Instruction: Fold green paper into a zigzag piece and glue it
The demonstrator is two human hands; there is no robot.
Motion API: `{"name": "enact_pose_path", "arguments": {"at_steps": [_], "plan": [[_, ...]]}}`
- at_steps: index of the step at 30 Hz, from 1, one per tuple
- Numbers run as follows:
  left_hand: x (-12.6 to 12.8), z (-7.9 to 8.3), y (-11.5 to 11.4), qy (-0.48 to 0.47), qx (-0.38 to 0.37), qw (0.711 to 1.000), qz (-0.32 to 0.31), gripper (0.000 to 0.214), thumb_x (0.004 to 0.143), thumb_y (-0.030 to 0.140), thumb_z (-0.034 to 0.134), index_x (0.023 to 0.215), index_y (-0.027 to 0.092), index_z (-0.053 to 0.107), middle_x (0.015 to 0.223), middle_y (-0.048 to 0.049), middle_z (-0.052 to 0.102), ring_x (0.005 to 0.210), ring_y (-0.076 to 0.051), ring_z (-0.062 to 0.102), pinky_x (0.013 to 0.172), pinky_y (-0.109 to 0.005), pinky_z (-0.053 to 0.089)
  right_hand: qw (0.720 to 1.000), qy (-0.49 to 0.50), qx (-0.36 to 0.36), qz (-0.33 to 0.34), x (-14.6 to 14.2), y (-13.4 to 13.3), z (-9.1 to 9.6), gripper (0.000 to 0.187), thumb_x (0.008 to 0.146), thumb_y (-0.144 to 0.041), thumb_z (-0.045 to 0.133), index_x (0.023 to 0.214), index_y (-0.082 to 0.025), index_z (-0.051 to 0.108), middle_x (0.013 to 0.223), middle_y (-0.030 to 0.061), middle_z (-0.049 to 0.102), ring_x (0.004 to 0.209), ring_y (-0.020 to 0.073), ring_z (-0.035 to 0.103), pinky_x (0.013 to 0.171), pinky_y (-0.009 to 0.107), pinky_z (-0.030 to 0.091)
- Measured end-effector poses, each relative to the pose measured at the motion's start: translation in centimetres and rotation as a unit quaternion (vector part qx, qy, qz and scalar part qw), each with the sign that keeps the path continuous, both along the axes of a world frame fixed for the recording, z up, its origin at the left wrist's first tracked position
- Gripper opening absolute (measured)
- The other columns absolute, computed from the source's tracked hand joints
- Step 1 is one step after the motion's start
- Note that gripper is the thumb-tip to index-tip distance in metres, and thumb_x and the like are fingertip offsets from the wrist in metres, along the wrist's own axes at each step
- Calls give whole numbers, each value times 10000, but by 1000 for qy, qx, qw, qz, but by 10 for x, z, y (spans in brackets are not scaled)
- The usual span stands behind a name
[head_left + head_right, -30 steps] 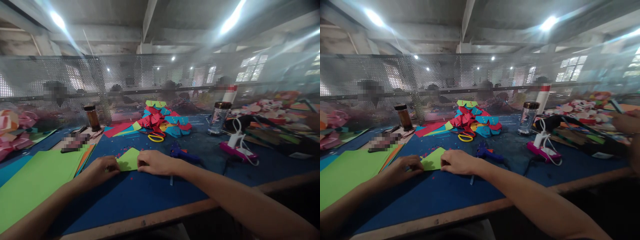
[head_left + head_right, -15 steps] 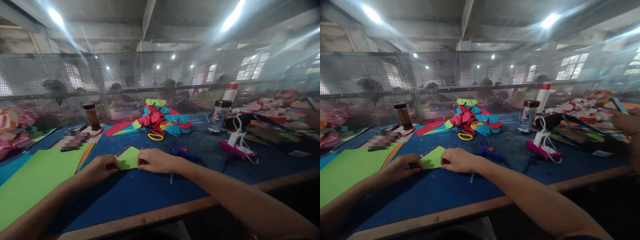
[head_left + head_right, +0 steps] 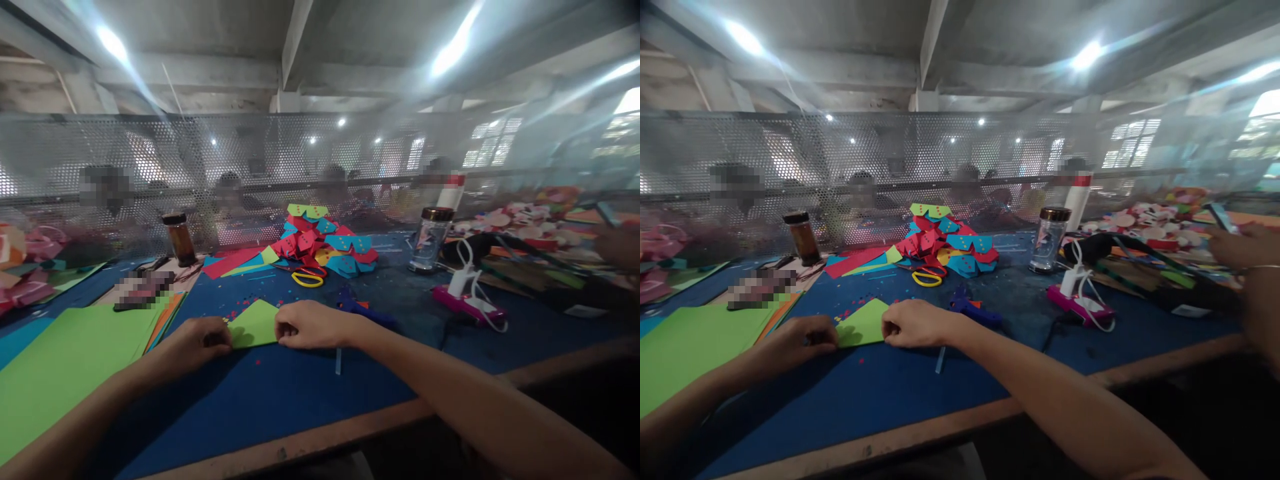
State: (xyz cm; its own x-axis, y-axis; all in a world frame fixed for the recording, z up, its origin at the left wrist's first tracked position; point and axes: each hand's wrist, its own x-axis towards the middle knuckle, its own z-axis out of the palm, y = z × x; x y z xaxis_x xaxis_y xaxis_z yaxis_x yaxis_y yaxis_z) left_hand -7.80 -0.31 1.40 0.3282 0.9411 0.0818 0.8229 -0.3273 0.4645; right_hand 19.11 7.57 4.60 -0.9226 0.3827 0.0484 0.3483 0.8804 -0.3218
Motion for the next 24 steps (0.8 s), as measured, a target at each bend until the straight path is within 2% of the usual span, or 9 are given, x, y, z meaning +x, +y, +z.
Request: {"name": "enact_pose_path", "arguments": {"at_steps": [12, 17, 24], "plan": [[0, 0, 0, 7, -8, 1000, -3, 172, 855, 334, 559, 787, 199, 643, 755, 1, 642, 687, -159, 548, 644, -264, 403, 999, -48, 3, -11, 8, 4, 9, 154, 780, -156, 635, 911, -154, 716, 844, 26, 727, 747, 134, 645, 613, 199, 397], [1, 3, 2, 25, -20, 999, -3, 169, 839, 331, 549, 777, 196, 629, 743, 0, 646, 690, -163, 562, 650, -267, 411, 997, -69, 26, -17, 14, 2, 15, 170, 762, -135, 627, 901, -172, 718, 858, 23, 725, 747, 137, 634, 601, 207, 385], [-1, 6, 10, 28, -46, 998, -19, 118, 804, 291, 559, 793, 200, 634, 775, -1, 662, 729, -173, 594, 667, -268, 430, 998, -50, 31, -14, 22, 7, 9, 152, 761, -131, 617, 880, -144, 711, 841, 30, 723, 734, 139, 639, 614, 204, 398]]}}
